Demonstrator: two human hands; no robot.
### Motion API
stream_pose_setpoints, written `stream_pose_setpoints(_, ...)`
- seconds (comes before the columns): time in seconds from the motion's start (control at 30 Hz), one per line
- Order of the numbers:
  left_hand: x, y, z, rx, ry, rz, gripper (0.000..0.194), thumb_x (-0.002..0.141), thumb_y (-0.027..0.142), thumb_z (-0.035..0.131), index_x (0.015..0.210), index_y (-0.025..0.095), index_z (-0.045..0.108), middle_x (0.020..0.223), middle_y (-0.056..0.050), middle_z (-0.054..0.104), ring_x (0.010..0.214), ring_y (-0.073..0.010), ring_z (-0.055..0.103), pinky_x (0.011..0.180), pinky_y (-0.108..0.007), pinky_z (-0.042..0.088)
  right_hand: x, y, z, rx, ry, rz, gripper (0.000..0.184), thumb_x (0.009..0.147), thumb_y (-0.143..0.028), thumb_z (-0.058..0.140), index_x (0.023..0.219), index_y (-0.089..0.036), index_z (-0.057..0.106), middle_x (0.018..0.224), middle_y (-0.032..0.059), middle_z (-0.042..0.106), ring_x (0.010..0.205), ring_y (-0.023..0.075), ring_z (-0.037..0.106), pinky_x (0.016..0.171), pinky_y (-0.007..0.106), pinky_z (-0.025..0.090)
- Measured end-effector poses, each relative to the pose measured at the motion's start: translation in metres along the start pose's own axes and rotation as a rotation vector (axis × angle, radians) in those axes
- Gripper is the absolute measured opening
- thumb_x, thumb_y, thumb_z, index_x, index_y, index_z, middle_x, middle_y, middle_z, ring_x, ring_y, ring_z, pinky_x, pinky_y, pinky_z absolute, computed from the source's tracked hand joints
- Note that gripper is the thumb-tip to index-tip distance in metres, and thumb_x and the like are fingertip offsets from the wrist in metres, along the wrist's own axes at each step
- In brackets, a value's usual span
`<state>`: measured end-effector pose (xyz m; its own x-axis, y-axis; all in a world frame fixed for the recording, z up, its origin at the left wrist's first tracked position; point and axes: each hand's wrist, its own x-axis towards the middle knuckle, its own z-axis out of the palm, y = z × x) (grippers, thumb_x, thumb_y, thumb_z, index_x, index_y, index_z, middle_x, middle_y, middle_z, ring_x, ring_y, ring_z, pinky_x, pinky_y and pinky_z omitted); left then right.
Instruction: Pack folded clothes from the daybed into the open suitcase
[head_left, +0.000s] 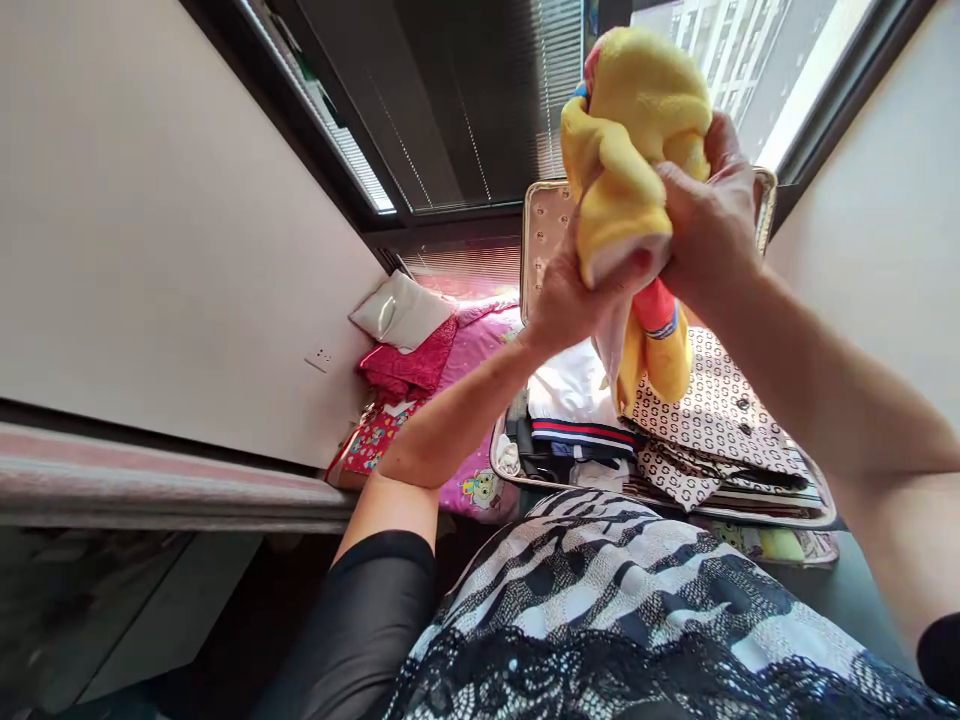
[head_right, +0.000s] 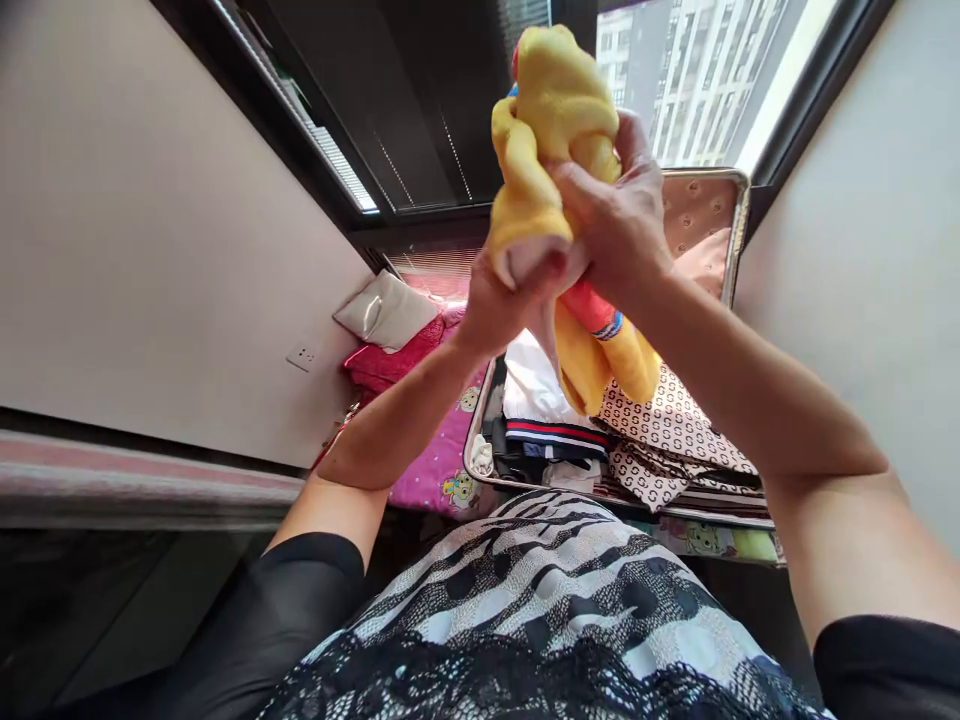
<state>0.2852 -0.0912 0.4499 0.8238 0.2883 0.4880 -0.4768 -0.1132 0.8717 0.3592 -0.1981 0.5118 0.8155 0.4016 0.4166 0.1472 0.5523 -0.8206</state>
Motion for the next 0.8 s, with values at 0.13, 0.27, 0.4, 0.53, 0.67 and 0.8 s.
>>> stream_pose_setpoints(0.13, 0.025, 0.010, 0.007, -0.169, 0.020, -0.175, 0.021, 0.107, 0.037, 0.074, 0.122, 0.024, 0.074, 0.118, -0.003, 0.081, 0.139, -0.0276, 0.069, 0.122, -0.047, 0.057, 0.009, -0.034, -0.031, -0.023, -0.192, 0.036, 0.075, 0.044, -0.056, 0.109, 0.095, -0.031, 0.060, 0.111, -0.0027, 0.076, 0.103, 0.0211, 0.068, 0.089, 0.038, 0.061)
stream_pose_setpoints(0.27, 0.031, 0.022, 0.032, -0.251, -0.195, -0.145, 0.058, 0.094, 0.034, 0.090, 0.143, 0.021, 0.062, 0.138, -0.008, 0.076, 0.144, -0.0317, 0.066, 0.124, -0.049, 0.054, 0.018, -0.048, -0.046, -0.021, -0.162, 0.087, 0.081, 0.035, -0.052, 0.113, 0.094, -0.030, 0.063, 0.101, -0.0034, 0.074, 0.100, 0.0202, 0.068, 0.097, 0.041, 0.060)
stream_pose_setpoints(0.4, 0.035, 0.015, 0.044, -0.069, -0.189, -0.097, 0.084, 0.073, 0.025, 0.103, 0.144, 0.017, 0.059, 0.139, -0.012, 0.073, 0.144, -0.0365, 0.064, 0.126, -0.055, 0.051, 0.013, -0.057, -0.051, 0.021, -0.277, 0.058, 0.080, 0.035, -0.049, 0.114, 0.094, -0.030, 0.063, 0.095, -0.0044, 0.071, 0.096, 0.0195, 0.067, 0.100, 0.043, 0.060)
stream_pose_setpoints(0.53, 0.044, 0.003, 0.035, -0.045, -0.265, -0.065, 0.066, 0.080, 0.030, 0.096, 0.137, 0.017, 0.065, 0.137, -0.011, 0.074, 0.145, -0.0367, 0.063, 0.130, -0.059, 0.047, 0.015, -0.061, -0.067, -0.004, -0.300, -0.034, 0.076, 0.037, -0.043, 0.116, 0.092, -0.029, 0.065, 0.090, -0.0056, 0.071, 0.088, 0.0159, 0.066, 0.086, 0.036, 0.062)
stream_pose_setpoints(0.67, 0.050, -0.001, 0.017, -0.073, -0.337, -0.116, 0.062, 0.082, 0.037, 0.096, 0.134, 0.019, 0.069, 0.130, -0.009, 0.078, 0.144, -0.0364, 0.065, 0.127, -0.057, 0.050, 0.033, -0.059, -0.096, -0.077, -0.303, 0.072, 0.076, 0.038, -0.026, 0.116, 0.096, -0.026, 0.068, 0.080, -0.0079, 0.070, 0.066, 0.0093, 0.060, 0.051, 0.022, 0.047)
stream_pose_setpoints(0.8, 0.063, 0.001, -0.011, -0.060, -0.272, -0.191, 0.049, 0.081, 0.040, 0.098, 0.118, 0.018, 0.075, 0.111, -0.007, 0.081, 0.129, -0.0343, 0.075, 0.119, -0.053, 0.058, 0.047, -0.065, -0.128, -0.196, -0.223, 0.113, 0.065, 0.055, 0.002, 0.103, 0.109, -0.018, 0.074, 0.077, -0.0073, 0.072, 0.058, 0.0071, 0.062, 0.051, 0.018, 0.044)
